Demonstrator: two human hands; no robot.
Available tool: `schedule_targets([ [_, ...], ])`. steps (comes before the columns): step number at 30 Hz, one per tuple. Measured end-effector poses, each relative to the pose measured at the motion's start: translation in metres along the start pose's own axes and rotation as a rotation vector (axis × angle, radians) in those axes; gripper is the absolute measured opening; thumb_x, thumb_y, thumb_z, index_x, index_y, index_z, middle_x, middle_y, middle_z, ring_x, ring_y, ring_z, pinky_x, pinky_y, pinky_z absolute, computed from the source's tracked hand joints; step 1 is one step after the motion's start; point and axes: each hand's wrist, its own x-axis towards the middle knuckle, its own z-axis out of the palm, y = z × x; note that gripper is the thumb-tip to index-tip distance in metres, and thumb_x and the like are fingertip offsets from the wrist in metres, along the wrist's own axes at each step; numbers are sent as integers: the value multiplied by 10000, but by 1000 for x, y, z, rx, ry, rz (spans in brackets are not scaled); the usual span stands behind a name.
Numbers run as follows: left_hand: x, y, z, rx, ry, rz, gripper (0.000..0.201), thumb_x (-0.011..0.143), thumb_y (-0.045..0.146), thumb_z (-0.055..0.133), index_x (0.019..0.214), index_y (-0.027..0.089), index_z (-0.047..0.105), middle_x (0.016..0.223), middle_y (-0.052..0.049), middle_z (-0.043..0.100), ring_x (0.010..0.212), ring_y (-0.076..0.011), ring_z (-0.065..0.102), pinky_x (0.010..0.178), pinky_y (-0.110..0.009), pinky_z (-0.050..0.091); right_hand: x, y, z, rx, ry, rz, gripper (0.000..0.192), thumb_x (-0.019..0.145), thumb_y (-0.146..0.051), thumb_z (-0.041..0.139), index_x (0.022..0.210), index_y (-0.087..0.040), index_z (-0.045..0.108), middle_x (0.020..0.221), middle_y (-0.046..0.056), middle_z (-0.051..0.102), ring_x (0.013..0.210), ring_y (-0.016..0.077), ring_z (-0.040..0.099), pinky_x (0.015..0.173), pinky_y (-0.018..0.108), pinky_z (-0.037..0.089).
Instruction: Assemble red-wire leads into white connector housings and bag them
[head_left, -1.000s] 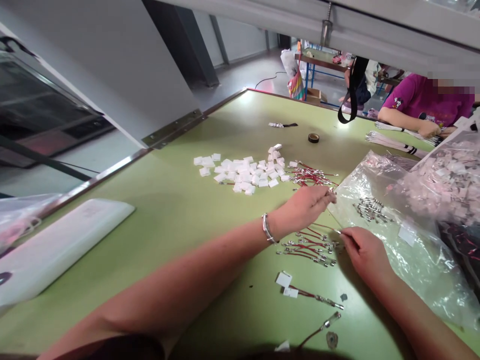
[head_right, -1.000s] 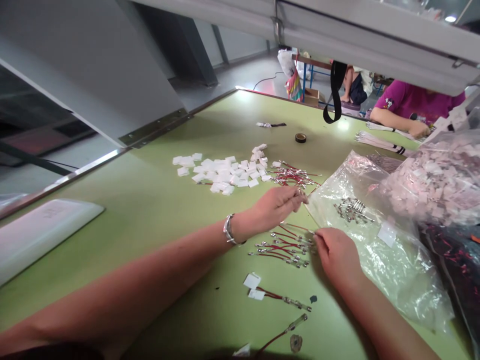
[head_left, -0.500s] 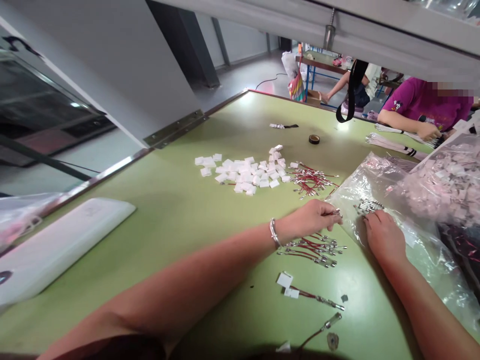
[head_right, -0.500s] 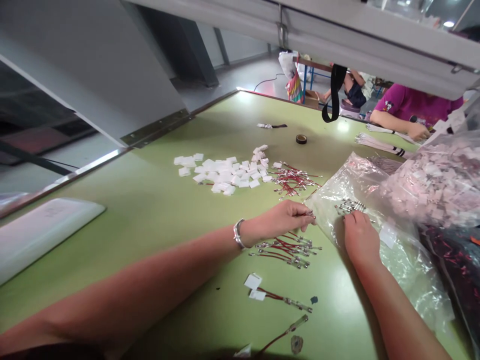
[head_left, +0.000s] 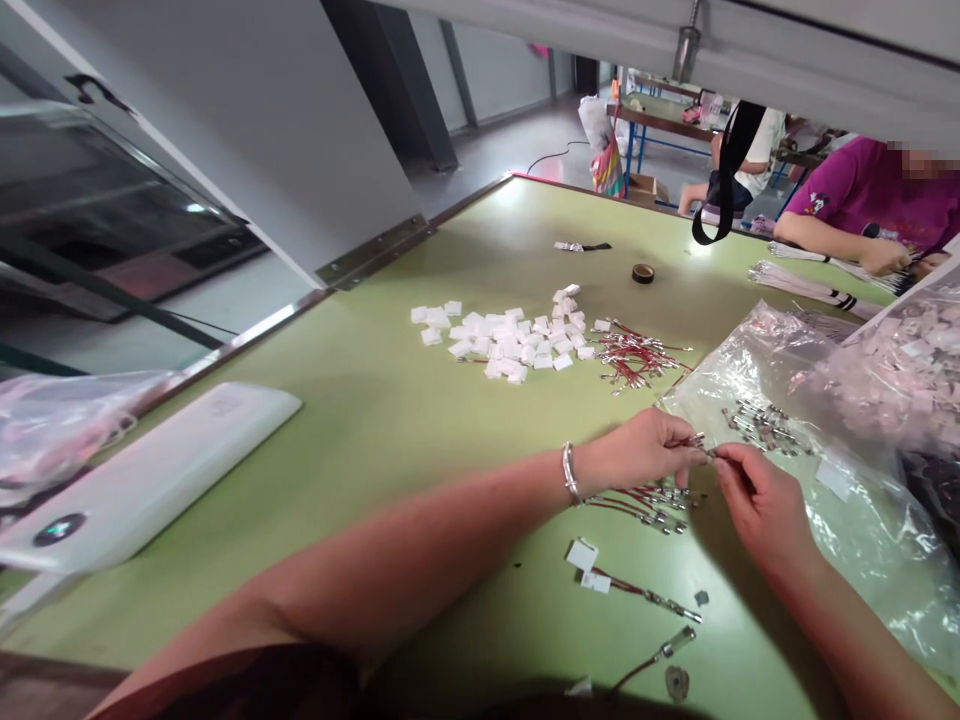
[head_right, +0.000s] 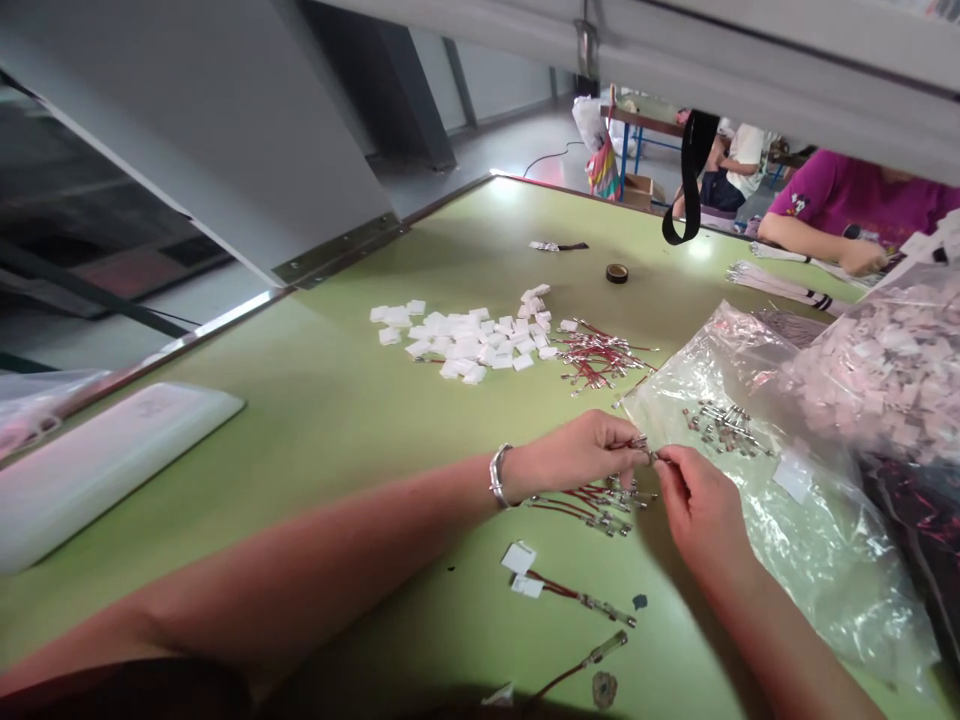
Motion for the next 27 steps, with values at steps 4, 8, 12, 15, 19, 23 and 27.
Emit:
schedule_targets([
  [4,0,-2,-2,91,-21,19,295,863,365,504,701,145,615,624,-6,598,481,-67,391,494,-235,314,3,2,-3,69,-32,23,238,886,-385,489,827,-224,653,646,-9,638,558,133,552,544,243,430],
  [8,-2,-4,-4,441,29,242,245,879,264,483,685,163,594,643,-2,573,577,-96,439,564,-251,320,5,-1,-11,158,-198,114,269,865,-397,502,710,-216,629,560,-29,579,513,123,509,502,235,395],
  [12,-6,-4,-3,623,-16,333,231,875,209,478,674,175,585,634,3,559,587,-107,441,576,-265,312,2,-8,-11,201,-266,123,295,860,-395,489,665,-207,606,541,-28,569,497,118,492,490,233,373],
  [15,-7,-1,-5,574,-77,326,247,881,227,479,665,173,586,613,2,559,573,-107,443,579,-263,332,1,-8,-6,191,-269,91,298,873,-384,484,663,-206,599,537,-29,570,488,113,486,485,229,369],
  [19,-2,5,-18,419,-84,284,284,904,285,456,712,164,626,659,-14,609,599,-106,500,615,-255,387,2,-1,1,99,-124,-17,260,915,-342,460,780,-211,641,664,0,644,592,130,562,572,243,436],
  [23,1,13,-34,246,263,220,296,915,326,427,871,155,664,804,-48,670,715,-124,570,677,-263,429,1,3,11,-52,-56,-217,253,945,-306,448,972,-192,672,820,57,693,740,169,618,674,285,486],
  [27,0,16,-41,182,314,37,283,904,312,429,824,155,651,704,-30,631,569,-105,509,570,-257,389,1,10,13,-129,-43,-293,276,947,-236,424,1032,-186,681,852,74,693,762,174,621,680,291,500],
])
